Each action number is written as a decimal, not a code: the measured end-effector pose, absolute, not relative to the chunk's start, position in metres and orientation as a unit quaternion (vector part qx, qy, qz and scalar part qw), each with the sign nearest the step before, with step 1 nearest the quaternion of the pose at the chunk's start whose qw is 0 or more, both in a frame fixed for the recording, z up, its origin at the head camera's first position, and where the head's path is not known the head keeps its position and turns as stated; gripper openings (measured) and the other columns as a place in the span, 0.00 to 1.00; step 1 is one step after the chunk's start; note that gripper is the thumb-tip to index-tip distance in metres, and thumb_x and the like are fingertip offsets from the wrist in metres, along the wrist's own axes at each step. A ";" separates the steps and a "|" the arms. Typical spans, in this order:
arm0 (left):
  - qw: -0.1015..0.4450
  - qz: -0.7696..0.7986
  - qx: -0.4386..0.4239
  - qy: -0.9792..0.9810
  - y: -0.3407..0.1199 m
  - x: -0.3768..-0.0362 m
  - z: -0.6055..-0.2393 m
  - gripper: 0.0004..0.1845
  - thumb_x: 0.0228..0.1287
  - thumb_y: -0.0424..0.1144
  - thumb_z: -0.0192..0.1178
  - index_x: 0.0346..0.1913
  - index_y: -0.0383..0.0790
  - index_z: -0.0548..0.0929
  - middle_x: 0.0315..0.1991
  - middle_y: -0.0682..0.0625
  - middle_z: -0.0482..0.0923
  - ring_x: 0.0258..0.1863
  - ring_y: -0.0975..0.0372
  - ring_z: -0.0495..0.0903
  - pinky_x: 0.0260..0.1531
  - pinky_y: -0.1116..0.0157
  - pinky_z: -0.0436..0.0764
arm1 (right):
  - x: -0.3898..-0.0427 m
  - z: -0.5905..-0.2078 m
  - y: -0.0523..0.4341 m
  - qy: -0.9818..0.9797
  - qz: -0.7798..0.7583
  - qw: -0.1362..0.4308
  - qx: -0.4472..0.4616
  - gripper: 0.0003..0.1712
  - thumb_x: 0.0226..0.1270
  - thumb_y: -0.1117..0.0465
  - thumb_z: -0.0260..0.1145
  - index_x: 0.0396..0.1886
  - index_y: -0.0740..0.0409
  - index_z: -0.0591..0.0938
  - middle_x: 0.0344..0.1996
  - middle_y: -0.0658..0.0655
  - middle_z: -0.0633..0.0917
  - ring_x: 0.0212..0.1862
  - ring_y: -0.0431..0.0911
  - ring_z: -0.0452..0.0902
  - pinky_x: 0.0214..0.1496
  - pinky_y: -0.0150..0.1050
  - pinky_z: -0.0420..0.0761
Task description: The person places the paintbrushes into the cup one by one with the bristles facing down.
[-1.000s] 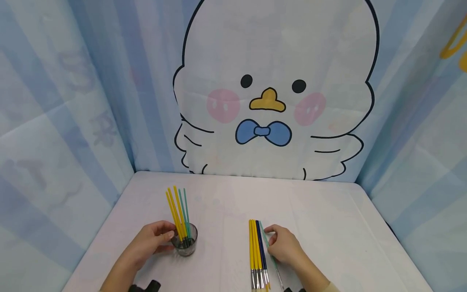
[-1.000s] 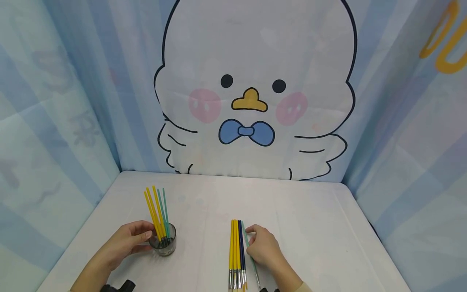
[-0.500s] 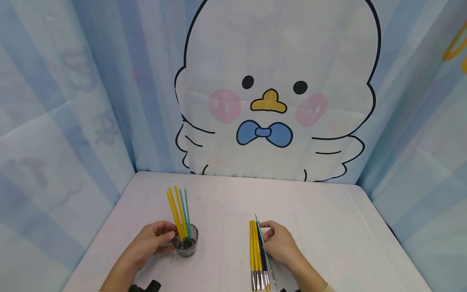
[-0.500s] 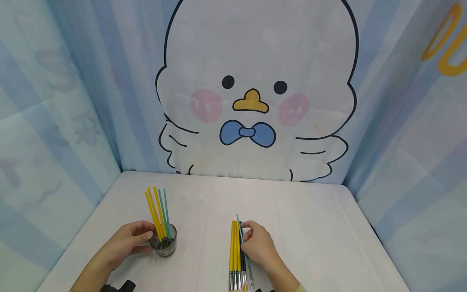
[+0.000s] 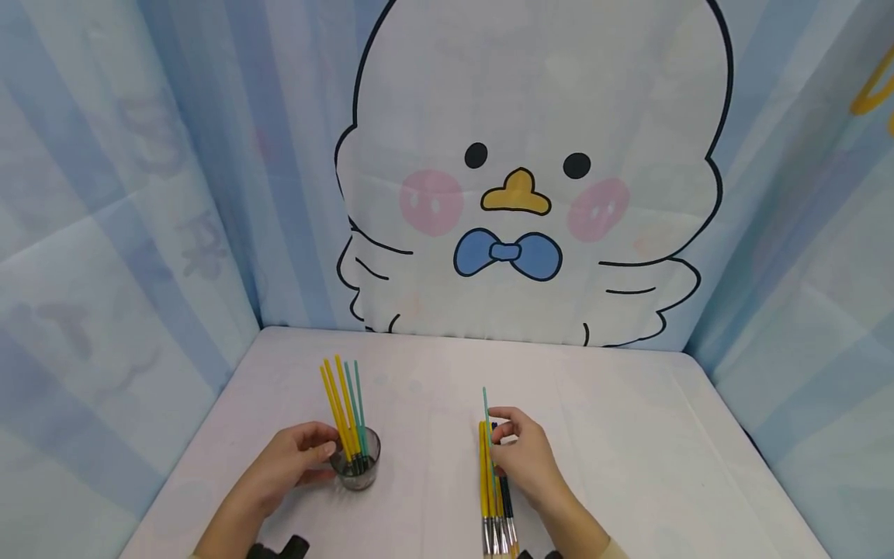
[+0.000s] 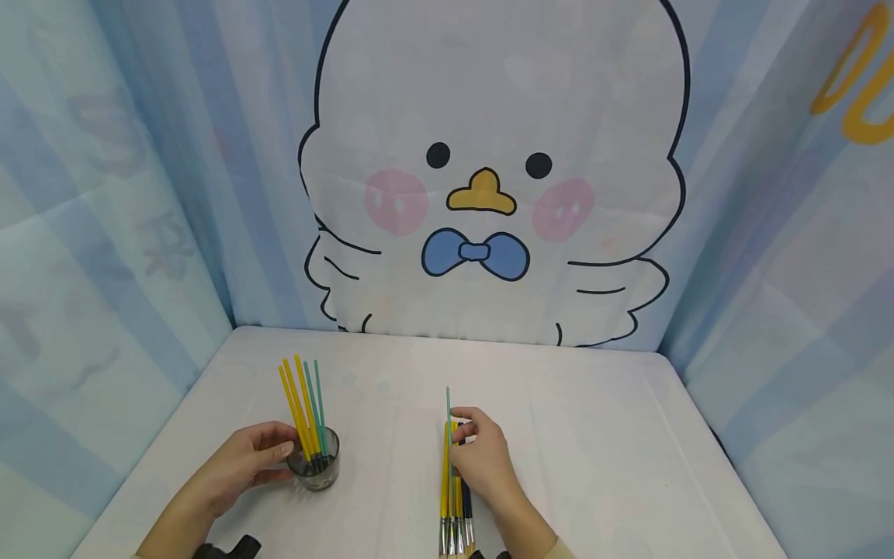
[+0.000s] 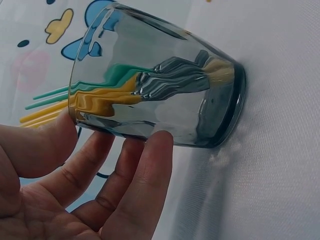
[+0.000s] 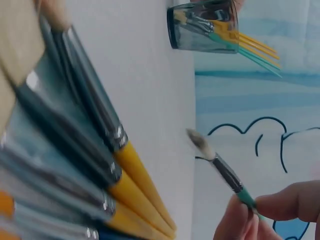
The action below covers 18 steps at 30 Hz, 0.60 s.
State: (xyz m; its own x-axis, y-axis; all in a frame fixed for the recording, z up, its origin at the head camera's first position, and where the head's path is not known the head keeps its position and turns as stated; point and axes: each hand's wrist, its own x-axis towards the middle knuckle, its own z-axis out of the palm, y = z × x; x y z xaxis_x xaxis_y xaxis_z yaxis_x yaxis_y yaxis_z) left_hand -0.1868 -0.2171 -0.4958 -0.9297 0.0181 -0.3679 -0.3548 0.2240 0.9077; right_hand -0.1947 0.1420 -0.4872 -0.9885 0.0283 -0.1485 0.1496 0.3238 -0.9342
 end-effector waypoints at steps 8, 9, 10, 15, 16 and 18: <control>0.151 0.608 -0.114 0.771 -0.215 -0.186 -0.493 0.14 0.78 0.31 0.61 0.60 0.28 0.82 0.56 0.37 0.85 0.50 0.57 0.86 0.49 0.53 0.93 | -0.196 -0.490 0.131 0.771 -0.633 0.034 0.057 0.38 0.57 0.77 0.66 0.70 0.59 0.79 0.40 0.58 0.80 0.29 0.44 0.74 0.27 0.34 0.84; 0.151 0.609 -0.115 0.770 -0.215 -0.186 -0.492 0.14 0.78 0.31 0.61 0.60 0.28 0.82 0.56 0.37 0.85 0.50 0.57 0.86 0.49 0.53 0.93 | -0.197 -0.489 0.130 0.770 -0.635 0.035 0.056 0.37 0.57 0.77 0.66 0.70 0.59 0.79 0.40 0.58 0.80 0.29 0.44 0.74 0.27 0.34 0.84; 0.151 0.609 -0.115 0.770 -0.215 -0.186 -0.492 0.14 0.78 0.31 0.61 0.60 0.28 0.82 0.56 0.37 0.84 0.50 0.57 0.86 0.49 0.53 0.93 | -0.197 -0.489 0.129 0.769 -0.635 0.035 0.056 0.37 0.58 0.77 0.67 0.70 0.58 0.79 0.40 0.57 0.80 0.29 0.44 0.74 0.28 0.34 0.84; 0.150 0.612 -0.114 0.768 -0.215 -0.185 -0.492 0.14 0.78 0.30 0.61 0.60 0.28 0.82 0.56 0.38 0.85 0.50 0.57 0.86 0.49 0.53 0.93 | -0.200 -0.486 0.125 0.766 -0.640 0.025 0.058 0.35 0.62 0.76 0.66 0.70 0.56 0.79 0.41 0.58 0.79 0.28 0.43 0.72 0.30 0.34 0.87; 0.150 0.612 -0.113 0.768 -0.216 -0.185 -0.492 0.14 0.78 0.30 0.61 0.60 0.28 0.82 0.56 0.38 0.85 0.50 0.57 0.86 0.49 0.53 0.93 | -0.200 -0.485 0.124 0.764 -0.642 0.021 0.058 0.35 0.62 0.76 0.66 0.70 0.56 0.79 0.41 0.58 0.79 0.29 0.43 0.73 0.31 0.34 0.87; 0.150 0.613 -0.112 0.768 -0.215 -0.185 -0.493 0.13 0.78 0.30 0.61 0.60 0.28 0.82 0.56 0.38 0.85 0.50 0.57 0.86 0.49 0.53 0.93 | -0.200 -0.484 0.122 0.757 -0.651 0.011 0.058 0.35 0.62 0.77 0.65 0.70 0.55 0.79 0.42 0.58 0.79 0.29 0.43 0.73 0.31 0.34 0.88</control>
